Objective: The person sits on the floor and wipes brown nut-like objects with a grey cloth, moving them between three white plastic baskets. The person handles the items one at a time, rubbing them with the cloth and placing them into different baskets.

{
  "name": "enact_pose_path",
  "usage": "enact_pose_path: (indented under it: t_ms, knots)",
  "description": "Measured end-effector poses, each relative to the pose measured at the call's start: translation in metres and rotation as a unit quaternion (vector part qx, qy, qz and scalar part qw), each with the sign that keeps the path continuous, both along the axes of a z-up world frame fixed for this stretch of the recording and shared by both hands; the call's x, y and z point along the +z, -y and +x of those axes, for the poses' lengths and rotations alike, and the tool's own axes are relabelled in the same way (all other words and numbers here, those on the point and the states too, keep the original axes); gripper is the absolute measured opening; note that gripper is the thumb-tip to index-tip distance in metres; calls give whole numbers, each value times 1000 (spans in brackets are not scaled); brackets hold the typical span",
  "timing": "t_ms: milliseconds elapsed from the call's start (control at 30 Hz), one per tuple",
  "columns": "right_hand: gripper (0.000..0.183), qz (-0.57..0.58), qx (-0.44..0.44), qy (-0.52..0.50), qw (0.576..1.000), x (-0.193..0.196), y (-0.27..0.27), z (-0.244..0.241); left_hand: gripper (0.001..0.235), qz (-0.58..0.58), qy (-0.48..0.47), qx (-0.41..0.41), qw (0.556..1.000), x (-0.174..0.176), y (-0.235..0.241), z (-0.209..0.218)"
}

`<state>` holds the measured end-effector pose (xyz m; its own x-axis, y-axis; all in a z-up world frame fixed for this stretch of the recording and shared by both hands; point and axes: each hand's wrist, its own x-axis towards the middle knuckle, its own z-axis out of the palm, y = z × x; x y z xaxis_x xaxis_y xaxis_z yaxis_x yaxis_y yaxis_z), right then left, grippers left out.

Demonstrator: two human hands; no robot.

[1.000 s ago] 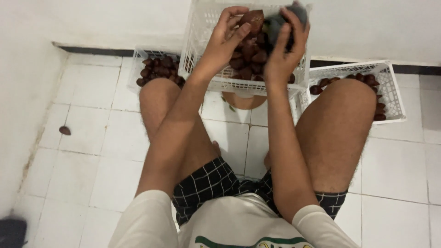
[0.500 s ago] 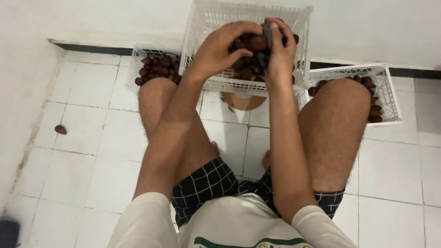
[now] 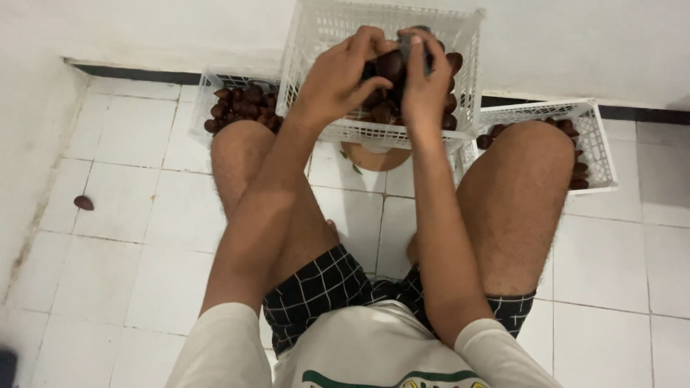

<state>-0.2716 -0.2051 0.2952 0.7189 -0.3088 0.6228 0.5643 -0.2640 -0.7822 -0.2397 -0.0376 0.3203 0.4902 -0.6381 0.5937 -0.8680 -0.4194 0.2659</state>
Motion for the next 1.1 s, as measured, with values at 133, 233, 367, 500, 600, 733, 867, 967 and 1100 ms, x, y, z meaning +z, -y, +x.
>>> enact_pose_path:
  t_ms: [133,233,367,500,600,733,867,967,1100]
  knots:
    - [31,7,-18,60,998,-13,19,6,39,-50,-41,-2,998,6,-7,-5]
    - [36,7,-12,114,993,3,11,-2,35,-85,-48,-45,994,16,-7,-6]
    - [46,40,55,122,990,11,-10,-12,34,-144,-125,-103,976,33,-3,-24]
    - [35,8,42,92,995,17,-9,-14,48,-26,55,-17,998,11,-4,2]
    - [23,-22,17,45,999,23,-10,-19,39,-43,-13,-22,999,7,-1,1]
    - [26,-78,-83,104,988,33,-13,-25,35,-100,-113,-79,985,10,1,-4]
    - [28,19,-82,204,975,31,-8,-21,44,-168,-178,-118,962,25,6,-13]
    - [44,149,-81,235,957,16,-2,-11,35,-224,-229,-116,940,21,5,-15]
    - [59,135,6,119,984,13,-3,-12,35,-271,-261,-138,916,18,11,-14]
